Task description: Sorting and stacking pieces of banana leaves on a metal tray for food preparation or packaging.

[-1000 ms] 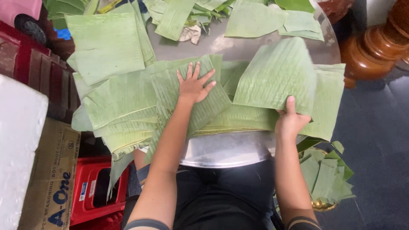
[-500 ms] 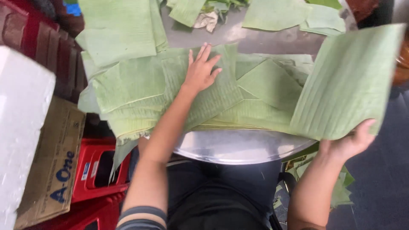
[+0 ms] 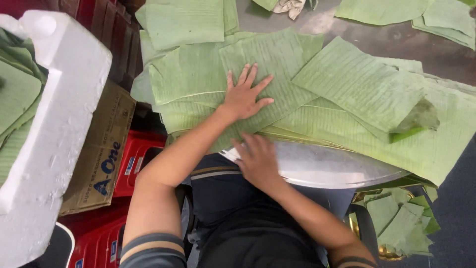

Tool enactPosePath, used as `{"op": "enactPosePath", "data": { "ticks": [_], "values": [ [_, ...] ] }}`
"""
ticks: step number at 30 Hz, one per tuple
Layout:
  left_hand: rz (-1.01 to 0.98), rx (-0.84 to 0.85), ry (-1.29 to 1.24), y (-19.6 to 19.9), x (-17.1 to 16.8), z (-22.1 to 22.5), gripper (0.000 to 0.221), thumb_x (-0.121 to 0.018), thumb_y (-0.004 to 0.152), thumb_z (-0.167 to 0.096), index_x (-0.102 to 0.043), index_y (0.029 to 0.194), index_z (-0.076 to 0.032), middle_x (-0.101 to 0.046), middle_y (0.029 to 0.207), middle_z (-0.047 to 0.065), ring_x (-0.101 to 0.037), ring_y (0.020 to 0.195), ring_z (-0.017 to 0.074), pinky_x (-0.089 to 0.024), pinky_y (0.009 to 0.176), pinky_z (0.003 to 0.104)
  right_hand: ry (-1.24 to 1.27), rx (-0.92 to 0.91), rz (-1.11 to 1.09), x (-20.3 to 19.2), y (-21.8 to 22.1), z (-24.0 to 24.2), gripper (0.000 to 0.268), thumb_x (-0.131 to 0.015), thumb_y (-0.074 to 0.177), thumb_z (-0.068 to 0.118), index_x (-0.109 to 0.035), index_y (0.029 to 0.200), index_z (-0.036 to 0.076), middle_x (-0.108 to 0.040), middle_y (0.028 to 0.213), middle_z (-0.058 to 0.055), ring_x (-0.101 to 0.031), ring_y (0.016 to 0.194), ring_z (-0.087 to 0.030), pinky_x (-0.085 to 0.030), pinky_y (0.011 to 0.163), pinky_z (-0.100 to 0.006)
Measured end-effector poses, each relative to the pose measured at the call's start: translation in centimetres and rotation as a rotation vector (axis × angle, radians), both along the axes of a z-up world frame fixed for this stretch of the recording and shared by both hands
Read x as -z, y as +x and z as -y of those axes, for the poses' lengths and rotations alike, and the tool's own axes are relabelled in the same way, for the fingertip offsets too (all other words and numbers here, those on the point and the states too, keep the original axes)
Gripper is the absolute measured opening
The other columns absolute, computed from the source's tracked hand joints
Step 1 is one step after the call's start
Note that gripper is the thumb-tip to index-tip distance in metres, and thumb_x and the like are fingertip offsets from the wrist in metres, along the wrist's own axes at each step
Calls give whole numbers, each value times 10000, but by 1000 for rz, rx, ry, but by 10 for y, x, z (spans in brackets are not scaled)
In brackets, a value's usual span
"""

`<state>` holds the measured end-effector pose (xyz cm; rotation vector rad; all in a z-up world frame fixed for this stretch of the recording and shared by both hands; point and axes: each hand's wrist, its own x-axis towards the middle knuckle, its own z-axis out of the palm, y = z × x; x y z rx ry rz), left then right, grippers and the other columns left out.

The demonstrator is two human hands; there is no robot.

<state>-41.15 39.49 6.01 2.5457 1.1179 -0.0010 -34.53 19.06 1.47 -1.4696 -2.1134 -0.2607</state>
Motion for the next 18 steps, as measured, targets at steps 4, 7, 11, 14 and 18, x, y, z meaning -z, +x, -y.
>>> {"op": "enactPosePath", "data": {
  "ticks": [4,7,11,14,18],
  "values": [
    [-47,-43,-31,2,-12,-3,696,-309,1036,-713,-220,1637,-374,-109,1700,203,-54,1578,390,-46,1184,750,118,136,-7,13,-18,-42,443,-647,866,202,-648,1302,127,-573,1353,-159,-563,1192,-397,-402,787,-430],
    [-181,52,-74,-8,-35,-15,701,-339,996,-768,-237,1616,-455,-160,1689,189,-131,1557,393,-156,1156,726,219,209,-64,17,-13,-54,361,-566,867,165,-680,1209,150,-624,1195,-72,-587,1135,-312,-378,845,-423],
    [-30,217,5,-19,-65,-13,933,-773,785,-667,-371,1580,-390,-253,1653,209,-168,1541,404,-228,1153,671,118,114,-135,16,12,-41,182,-623,892,132,-720,1046,144,-677,1113,-10,-591,1100,-280,-357,863,-419],
    [109,352,96,-11,-61,-2,952,-867,747,-554,-432,1560,-319,-300,1641,199,-179,1547,391,-217,1173,695,-39,100,-176,-2,37,-24,193,-700,794,141,-746,981,149,-667,1192,15,-562,1147,-297,-342,859,-425],
    [147,462,156,16,-42,13,861,-796,835,-560,-397,1569,-351,-239,1687,119,-147,1577,312,-180,1220,680,-180,156,-82,-16,54,0,271,-747,642,114,-762,911,145,-596,1215,39,-495,1138,-285,-316,853,-423]
  ]
}}
